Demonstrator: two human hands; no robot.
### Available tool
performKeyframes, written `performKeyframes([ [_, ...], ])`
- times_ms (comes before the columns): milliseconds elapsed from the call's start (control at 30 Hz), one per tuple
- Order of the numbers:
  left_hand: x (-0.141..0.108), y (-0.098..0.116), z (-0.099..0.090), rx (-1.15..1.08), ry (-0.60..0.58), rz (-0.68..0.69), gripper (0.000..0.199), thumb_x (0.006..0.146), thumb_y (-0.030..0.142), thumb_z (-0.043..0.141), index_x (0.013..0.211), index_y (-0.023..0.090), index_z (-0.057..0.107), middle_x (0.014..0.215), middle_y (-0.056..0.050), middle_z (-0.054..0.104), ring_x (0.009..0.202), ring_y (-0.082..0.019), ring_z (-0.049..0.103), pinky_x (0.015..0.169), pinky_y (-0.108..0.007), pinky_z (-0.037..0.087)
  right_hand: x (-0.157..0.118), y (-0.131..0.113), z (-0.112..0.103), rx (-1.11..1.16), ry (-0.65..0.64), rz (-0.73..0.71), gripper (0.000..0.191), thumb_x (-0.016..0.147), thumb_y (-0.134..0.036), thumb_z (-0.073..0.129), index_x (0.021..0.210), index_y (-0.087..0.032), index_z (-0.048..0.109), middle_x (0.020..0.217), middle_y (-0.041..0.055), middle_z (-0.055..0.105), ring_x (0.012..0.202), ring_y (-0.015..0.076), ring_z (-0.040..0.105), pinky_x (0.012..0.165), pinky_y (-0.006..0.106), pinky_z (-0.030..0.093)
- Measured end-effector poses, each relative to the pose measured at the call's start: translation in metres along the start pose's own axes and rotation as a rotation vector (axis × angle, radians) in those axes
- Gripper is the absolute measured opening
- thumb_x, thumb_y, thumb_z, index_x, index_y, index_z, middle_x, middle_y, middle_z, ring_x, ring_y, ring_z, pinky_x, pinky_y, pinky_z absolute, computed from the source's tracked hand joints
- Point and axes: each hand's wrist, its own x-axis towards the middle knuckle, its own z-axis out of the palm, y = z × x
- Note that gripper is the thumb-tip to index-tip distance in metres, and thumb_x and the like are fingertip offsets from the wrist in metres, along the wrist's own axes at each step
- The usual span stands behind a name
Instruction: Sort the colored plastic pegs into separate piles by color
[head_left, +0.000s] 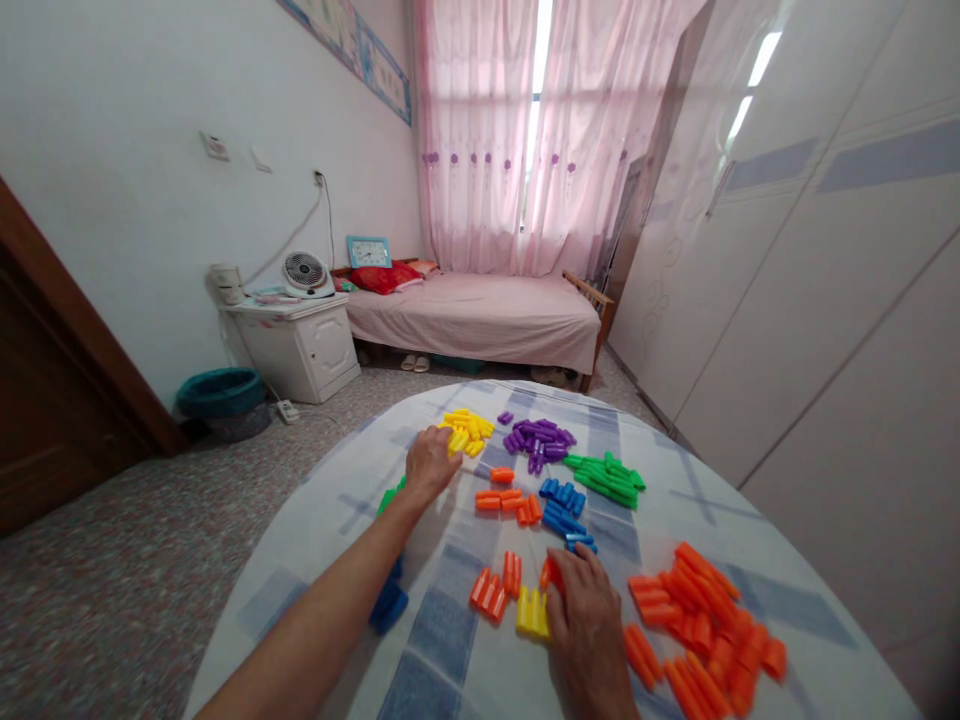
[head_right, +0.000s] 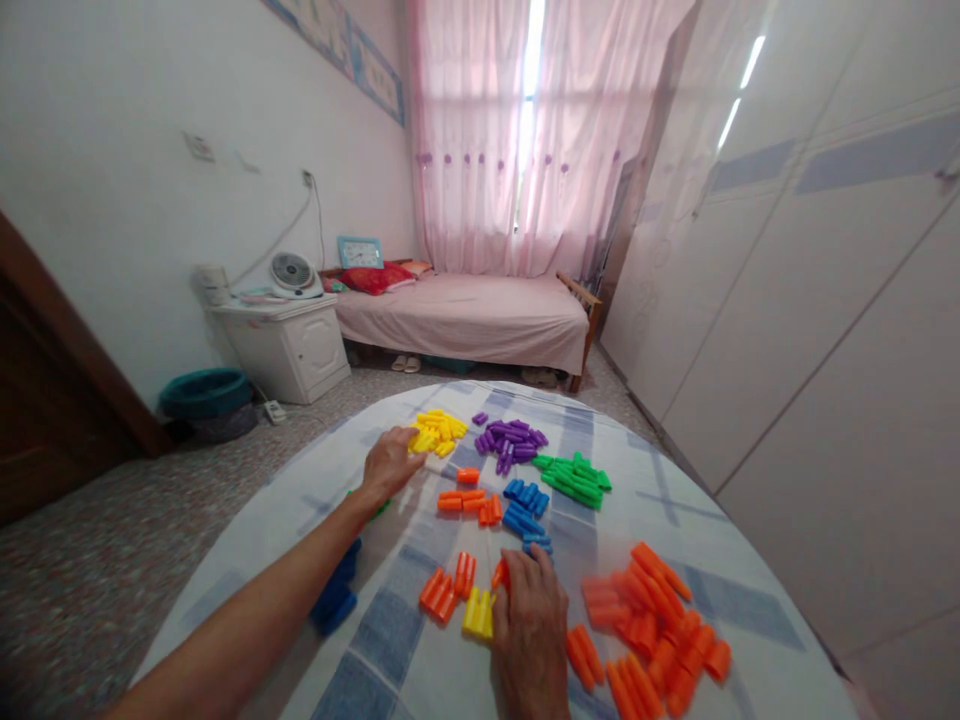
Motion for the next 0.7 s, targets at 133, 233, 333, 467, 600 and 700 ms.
performKeyframes([
  [133,0.032,-0.011,0.002,-0.024,-0.007,-0.012,0.038,0.074,0.022,0.058,0.112,0.014,0.057,0.107,-0.013,0.06,0.099,-0.026,0.056,0.086,-0.037,0.044,0.0,0.0,0.0,0.002,0.008,-0.01,0.032,0.082,-0.023,0.042,0.111,-0.021,0.056,0.115,0.0068,0.059,0.121,0.0251,0.041,0.094,0.042,0.036],
  [233,0.015,0.0,-0.003,-0.061,-0.038,0.055,0.037,0.077,0.024,0.057,0.113,0.016,0.056,0.114,-0.011,0.058,0.106,-0.024,0.053,0.093,-0.035,0.041,0.0,-0.003,-0.004,0.007,-0.018,0.009,0.032,0.083,-0.022,0.041,0.111,-0.02,0.056,0.115,0.0077,0.059,0.121,0.0253,0.041,0.094,0.043,0.036],
  [333,-0.035,0.02,-0.014,-0.23,-0.154,0.309,0.03,0.08,0.025,0.055,0.11,0.02,0.058,0.11,-0.006,0.061,0.106,-0.019,0.054,0.096,-0.032,0.039,0.002,-0.006,-0.007,0.025,-0.038,0.035,0.032,0.084,-0.023,0.04,0.111,-0.019,0.056,0.115,0.0083,0.059,0.121,0.0248,0.04,0.095,0.043,0.035],
  [467,-0.111,0.043,-0.027,-0.4,-0.386,0.634,0.033,0.077,0.025,0.059,0.11,0.022,0.058,0.109,-0.006,0.061,0.103,-0.02,0.053,0.09,-0.033,0.043,0.004,-0.008,-0.009,0.063,-0.018,0.047,0.032,0.085,-0.026,0.039,0.111,-0.018,0.056,0.114,0.0086,0.059,0.12,0.024,0.04,0.096,0.044,0.034],
  [600,-0.148,0.058,-0.018,-0.247,-0.348,0.679,0.026,0.075,0.02,0.058,0.101,0.02,0.057,0.108,-0.008,0.058,0.103,-0.023,0.05,0.091,-0.038,0.042,0.002,-0.006,-0.007,0.11,0.0,0.069,0.033,0.087,-0.028,0.037,0.111,-0.018,0.057,0.113,0.009,0.059,0.12,0.0232,0.041,0.098,0.044,0.033],
  [700,-0.151,0.067,-0.002,-0.176,-0.341,0.718,0.013,0.076,0.017,0.057,0.089,0.019,0.056,0.092,-0.006,0.06,0.095,-0.023,0.051,0.09,-0.039,0.041,0.0,0.0,-0.004,0.148,0.037,0.075,0.035,0.088,-0.03,0.033,0.11,-0.017,0.058,0.113,0.0097,0.06,0.118,0.0228,0.044,0.097,0.044,0.035],
])
